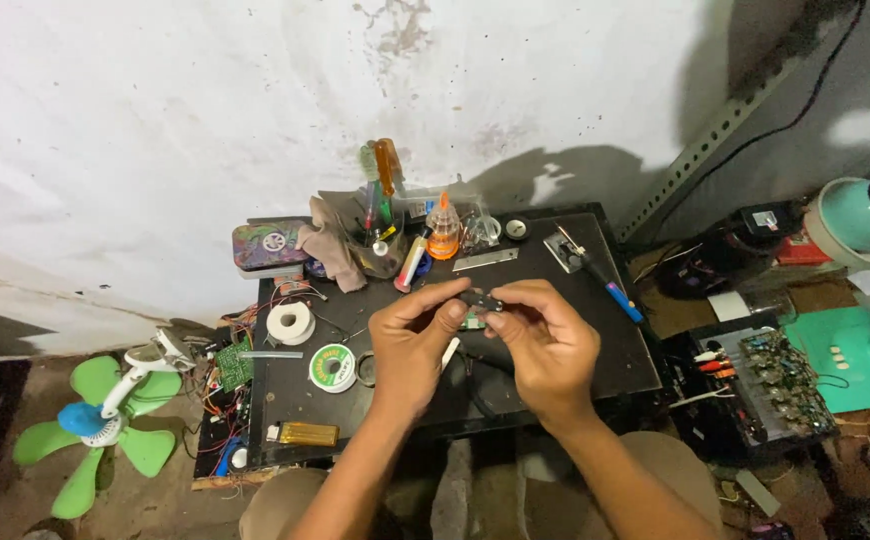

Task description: The person is soldering small electronic components onto a printed circuit board using a soldering iron at a workbench.

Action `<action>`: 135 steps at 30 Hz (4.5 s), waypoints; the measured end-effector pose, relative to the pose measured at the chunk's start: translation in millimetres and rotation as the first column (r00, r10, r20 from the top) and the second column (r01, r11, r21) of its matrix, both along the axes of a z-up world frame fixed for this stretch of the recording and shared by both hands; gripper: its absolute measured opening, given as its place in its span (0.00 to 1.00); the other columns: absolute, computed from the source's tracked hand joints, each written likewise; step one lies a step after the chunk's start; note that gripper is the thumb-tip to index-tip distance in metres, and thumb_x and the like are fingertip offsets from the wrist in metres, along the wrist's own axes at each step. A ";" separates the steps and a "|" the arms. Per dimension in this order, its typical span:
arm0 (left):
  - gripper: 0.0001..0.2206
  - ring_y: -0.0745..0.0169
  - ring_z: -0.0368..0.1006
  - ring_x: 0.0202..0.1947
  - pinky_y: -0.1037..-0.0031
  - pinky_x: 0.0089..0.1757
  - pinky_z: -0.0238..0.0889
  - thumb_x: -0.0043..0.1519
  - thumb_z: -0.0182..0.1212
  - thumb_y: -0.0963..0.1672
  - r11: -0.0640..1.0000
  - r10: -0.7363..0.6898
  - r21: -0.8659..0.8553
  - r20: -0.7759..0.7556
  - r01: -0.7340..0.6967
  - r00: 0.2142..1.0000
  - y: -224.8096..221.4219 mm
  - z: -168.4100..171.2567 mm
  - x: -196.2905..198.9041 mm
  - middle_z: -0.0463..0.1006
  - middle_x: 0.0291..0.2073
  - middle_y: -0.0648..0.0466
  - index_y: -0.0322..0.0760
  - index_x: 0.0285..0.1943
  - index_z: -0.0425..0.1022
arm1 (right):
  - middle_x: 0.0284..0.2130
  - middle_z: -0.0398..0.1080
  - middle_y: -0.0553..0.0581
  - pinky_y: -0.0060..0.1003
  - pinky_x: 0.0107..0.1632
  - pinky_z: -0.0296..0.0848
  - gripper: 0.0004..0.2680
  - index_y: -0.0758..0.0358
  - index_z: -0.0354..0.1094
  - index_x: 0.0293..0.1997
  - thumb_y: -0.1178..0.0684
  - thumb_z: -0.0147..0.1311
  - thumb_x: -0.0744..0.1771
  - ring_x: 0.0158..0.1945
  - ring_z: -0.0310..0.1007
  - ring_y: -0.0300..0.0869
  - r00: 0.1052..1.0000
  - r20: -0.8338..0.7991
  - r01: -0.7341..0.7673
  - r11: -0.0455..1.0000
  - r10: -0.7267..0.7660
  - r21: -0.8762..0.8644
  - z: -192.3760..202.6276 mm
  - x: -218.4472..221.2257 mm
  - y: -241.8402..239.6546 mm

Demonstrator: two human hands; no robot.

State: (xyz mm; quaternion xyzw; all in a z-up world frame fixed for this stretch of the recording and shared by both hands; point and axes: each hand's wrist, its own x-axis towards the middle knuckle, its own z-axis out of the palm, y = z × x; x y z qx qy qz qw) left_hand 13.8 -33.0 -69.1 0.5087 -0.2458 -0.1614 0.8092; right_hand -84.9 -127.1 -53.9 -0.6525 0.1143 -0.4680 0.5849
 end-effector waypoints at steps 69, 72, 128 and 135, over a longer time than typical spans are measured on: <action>0.13 0.52 0.80 0.40 0.62 0.46 0.74 0.61 0.67 0.39 0.998 0.056 -0.002 -0.051 -0.056 0.997 2.9 3.2 6.1 0.84 0.39 0.33 0.23 0.52 0.81 | 0.36 0.73 0.63 0.25 0.32 0.73 0.27 0.77 0.65 0.54 0.32 0.48 0.69 0.34 0.72 0.41 0.976 -0.120 0.143 0.118 -0.182 0.983 -183.6 1.1 -198.0; 0.13 0.51 0.79 0.43 0.61 0.46 0.73 0.60 0.69 0.40 0.999 0.040 -0.001 -0.019 -0.040 0.999 4.7 -1.3 7.8 0.85 0.38 0.35 0.25 0.51 0.82 | 0.37 0.73 0.65 0.28 0.33 0.79 0.25 0.76 0.64 0.52 0.34 0.38 0.71 0.34 0.76 0.43 0.970 -0.097 0.114 0.064 -0.225 0.991 -212.6 0.7 -222.0; 0.11 0.59 0.81 0.42 0.76 0.43 0.74 0.65 0.63 0.43 0.970 0.215 0.069 0.193 -0.232 0.957 24.9 35.3 12.8 0.83 0.40 0.45 0.30 0.51 0.79 | 0.29 0.69 0.70 0.35 0.25 0.70 0.10 0.69 0.68 0.48 0.55 0.52 0.65 0.24 0.72 0.51 0.994 0.073 -0.109 0.912 0.087 0.396 -20.3 -27.2 -17.0; 0.11 0.60 0.80 0.42 0.75 0.44 0.73 0.65 0.63 0.44 0.967 0.218 0.082 0.214 -0.240 0.952 26.2 37.8 13.3 0.84 0.40 0.45 0.31 0.51 0.79 | 0.29 0.70 0.70 0.34 0.24 0.70 0.11 0.70 0.69 0.47 0.54 0.53 0.64 0.22 0.71 0.50 0.996 0.063 -0.084 0.918 0.064 0.387 -21.5 -25.3 -17.3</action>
